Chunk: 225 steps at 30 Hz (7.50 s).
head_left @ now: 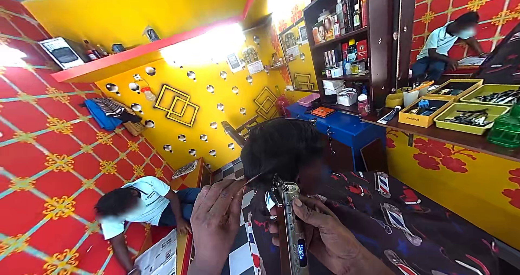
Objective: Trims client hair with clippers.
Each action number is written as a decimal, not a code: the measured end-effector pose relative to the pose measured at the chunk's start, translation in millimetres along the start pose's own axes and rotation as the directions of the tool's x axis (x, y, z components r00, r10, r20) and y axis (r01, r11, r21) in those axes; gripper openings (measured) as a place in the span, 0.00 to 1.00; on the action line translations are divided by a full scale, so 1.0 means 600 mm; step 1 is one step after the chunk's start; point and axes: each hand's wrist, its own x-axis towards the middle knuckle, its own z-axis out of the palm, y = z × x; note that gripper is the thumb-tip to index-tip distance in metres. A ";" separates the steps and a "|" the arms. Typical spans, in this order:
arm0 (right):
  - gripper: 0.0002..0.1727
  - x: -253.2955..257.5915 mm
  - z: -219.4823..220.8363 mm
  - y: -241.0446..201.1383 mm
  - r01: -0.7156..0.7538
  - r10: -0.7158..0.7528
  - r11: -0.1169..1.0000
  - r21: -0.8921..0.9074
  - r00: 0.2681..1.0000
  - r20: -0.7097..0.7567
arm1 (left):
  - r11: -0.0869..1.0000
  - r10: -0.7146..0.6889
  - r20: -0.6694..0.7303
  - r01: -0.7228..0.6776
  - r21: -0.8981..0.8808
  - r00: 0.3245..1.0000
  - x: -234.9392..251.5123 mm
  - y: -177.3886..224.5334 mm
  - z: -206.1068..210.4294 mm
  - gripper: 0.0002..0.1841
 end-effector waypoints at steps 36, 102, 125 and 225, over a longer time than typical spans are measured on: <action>0.26 -0.078 -0.084 -0.016 -0.060 0.081 0.995 -0.074 0.938 0.336 | 0.998 -0.054 -0.085 0.050 -0.048 0.995 -0.083 0.011 -0.039 0.10; 0.24 0.028 -0.056 -0.017 0.079 -0.097 0.993 0.086 0.969 0.228 | 0.999 -0.044 -0.019 0.044 0.021 0.999 0.008 0.025 0.012 0.09; 0.27 0.033 -0.028 -0.016 0.106 -0.058 0.924 -0.367 0.989 0.139 | 0.998 -0.070 0.009 0.070 0.006 0.998 0.009 0.022 0.007 0.09; 0.29 -0.036 -0.085 -0.182 -0.047 -0.260 -0.042 -0.998 0.965 -0.035 | 0.998 -0.027 0.004 0.026 0.064 1.000 0.045 0.068 0.008 0.09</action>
